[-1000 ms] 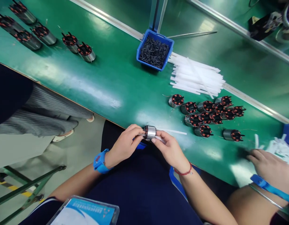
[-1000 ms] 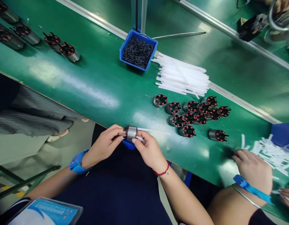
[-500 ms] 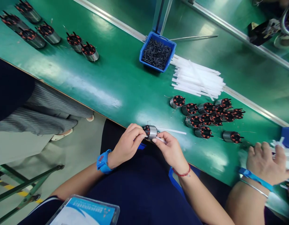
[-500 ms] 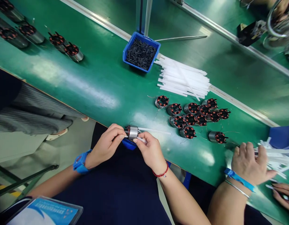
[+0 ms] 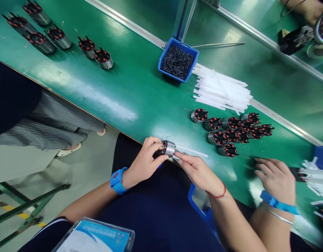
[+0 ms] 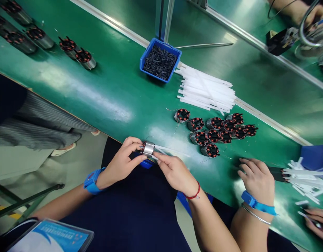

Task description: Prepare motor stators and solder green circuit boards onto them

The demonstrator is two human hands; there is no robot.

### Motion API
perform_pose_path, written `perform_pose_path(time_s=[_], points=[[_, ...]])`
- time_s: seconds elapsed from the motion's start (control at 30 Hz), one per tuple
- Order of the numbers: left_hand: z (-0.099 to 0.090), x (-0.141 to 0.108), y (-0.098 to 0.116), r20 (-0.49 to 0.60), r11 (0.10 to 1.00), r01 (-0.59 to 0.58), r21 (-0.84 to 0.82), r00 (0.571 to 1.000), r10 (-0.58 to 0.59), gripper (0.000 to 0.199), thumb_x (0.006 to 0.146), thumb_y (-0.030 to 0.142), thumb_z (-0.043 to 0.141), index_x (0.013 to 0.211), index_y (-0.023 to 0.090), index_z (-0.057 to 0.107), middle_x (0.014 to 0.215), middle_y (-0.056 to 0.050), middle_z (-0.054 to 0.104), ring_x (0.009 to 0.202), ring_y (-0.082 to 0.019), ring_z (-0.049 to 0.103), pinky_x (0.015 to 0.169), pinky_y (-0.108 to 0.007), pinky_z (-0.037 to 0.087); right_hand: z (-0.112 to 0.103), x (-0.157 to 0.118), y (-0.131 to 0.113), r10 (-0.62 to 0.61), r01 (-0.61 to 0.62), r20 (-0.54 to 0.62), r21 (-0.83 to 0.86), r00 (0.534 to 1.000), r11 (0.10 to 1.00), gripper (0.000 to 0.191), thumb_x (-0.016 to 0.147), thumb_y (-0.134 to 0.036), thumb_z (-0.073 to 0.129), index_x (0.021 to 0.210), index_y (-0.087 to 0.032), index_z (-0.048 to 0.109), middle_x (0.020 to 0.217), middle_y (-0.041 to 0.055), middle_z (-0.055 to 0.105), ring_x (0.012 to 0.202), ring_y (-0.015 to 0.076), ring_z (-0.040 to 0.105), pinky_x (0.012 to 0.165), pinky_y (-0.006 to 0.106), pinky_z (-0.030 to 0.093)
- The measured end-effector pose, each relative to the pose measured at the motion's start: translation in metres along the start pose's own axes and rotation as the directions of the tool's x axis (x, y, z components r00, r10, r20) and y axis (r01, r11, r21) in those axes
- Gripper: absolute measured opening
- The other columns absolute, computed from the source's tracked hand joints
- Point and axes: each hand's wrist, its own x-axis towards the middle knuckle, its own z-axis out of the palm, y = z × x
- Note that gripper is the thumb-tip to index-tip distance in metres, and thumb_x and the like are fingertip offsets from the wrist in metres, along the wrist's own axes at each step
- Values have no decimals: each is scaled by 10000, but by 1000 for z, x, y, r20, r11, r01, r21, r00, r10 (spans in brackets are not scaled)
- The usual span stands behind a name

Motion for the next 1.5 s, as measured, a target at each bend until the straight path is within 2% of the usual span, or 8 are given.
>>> perform_pose_path(time_s=[0.1, 0.2, 0.33, 0.53, 0.7, 0.93, 1.1, 1.5], points=[[3, 2, 0, -25, 999, -3, -53, 1000, 1, 48, 858, 178, 579, 905, 182, 569, 1047, -62, 508, 1014, -188, 521, 917, -334, 449, -34, -4, -17, -56, 77, 109, -195, 992, 978, 439, 942, -333, 421, 1367, -249, 484, 959, 31, 718, 838, 189, 667, 827, 356, 529], [9, 7, -1, -54, 997, -28, -67, 998, 25, 85, 865, 156, 552, 945, 182, 565, 1122, -71, 504, 1078, -189, 520, 965, -337, 437, -78, 6, -26, -139, 63, -179, -373, 974, 926, 348, 907, -346, 495, 1216, -222, 597, 1031, 53, 696, 912, 197, 650, 844, 329, 503], [11, 12, -2, -32, 999, -31, -14, 999, 30, 103, 868, 160, 533, 967, 172, 556, 1169, -93, 512, 1126, -212, 509, 984, -375, 434, -136, 50, -10, -211, -187, -497, -635, 841, 750, 245, 837, -224, 525, 1030, -170, 665, 982, 93, 696, 908, 253, 633, 811, 392, 484], [3, 8, -4, -24, 998, -15, 60, 1000, 16, 86, 888, 237, 541, 896, 170, 593, 1106, -82, 532, 1087, -212, 504, 964, -373, 421, -176, 116, 28, -92, -308, -392, -828, 915, 468, 239, 803, -193, 512, 949, -143, 694, 995, 128, 688, 878, 267, 624, 713, 359, 455], [2, 7, -5, -27, 996, -21, 85, 999, 24, 61, 885, 217, 543, 895, 176, 588, 1026, -63, 541, 1009, -196, 507, 909, -351, 433, -182, 123, 31, -108, -239, -329, -841, 938, 485, 191, 784, -180, 509, 829, -139, 691, 951, 126, 686, 873, 255, 614, 738, 356, 447], [-2, 6, -3, 26, 998, 10, 67, 1000, -11, 49, 885, 213, 550, 926, 188, 558, 950, -43, 566, 926, -184, 521, 820, -319, 446, -128, 33, -16, -178, 68, -339, -312, 924, 948, 222, 880, -265, 451, 1033, -209, 602, 822, 45, 658, 758, 188, 615, 704, 318, 485], [-7, 3, -3, 46, 995, 21, 98, 999, -26, 116, 876, 217, 569, 988, 197, 545, 955, -31, 567, 885, -168, 507, 784, -297, 435, -64, -22, -12, -82, 54, -116, -226, 990, 973, 309, 963, -315, 372, 1109, -235, 633, 849, 49, 593, 776, 173, 573, 720, 312, 457], [-6, 4, -2, 81, 996, 56, 72, 995, -61, 222, 897, 233, 544, 1117, 207, 536, 983, -26, 577, 888, -159, 532, 801, -290, 446, 4, -5, 0, 158, -129, -331, 108, 930, 986, 214, 931, -347, 469, 1037, -236, 619, 918, 31, 665, 806, 179, 595, 733, 297, 448]])
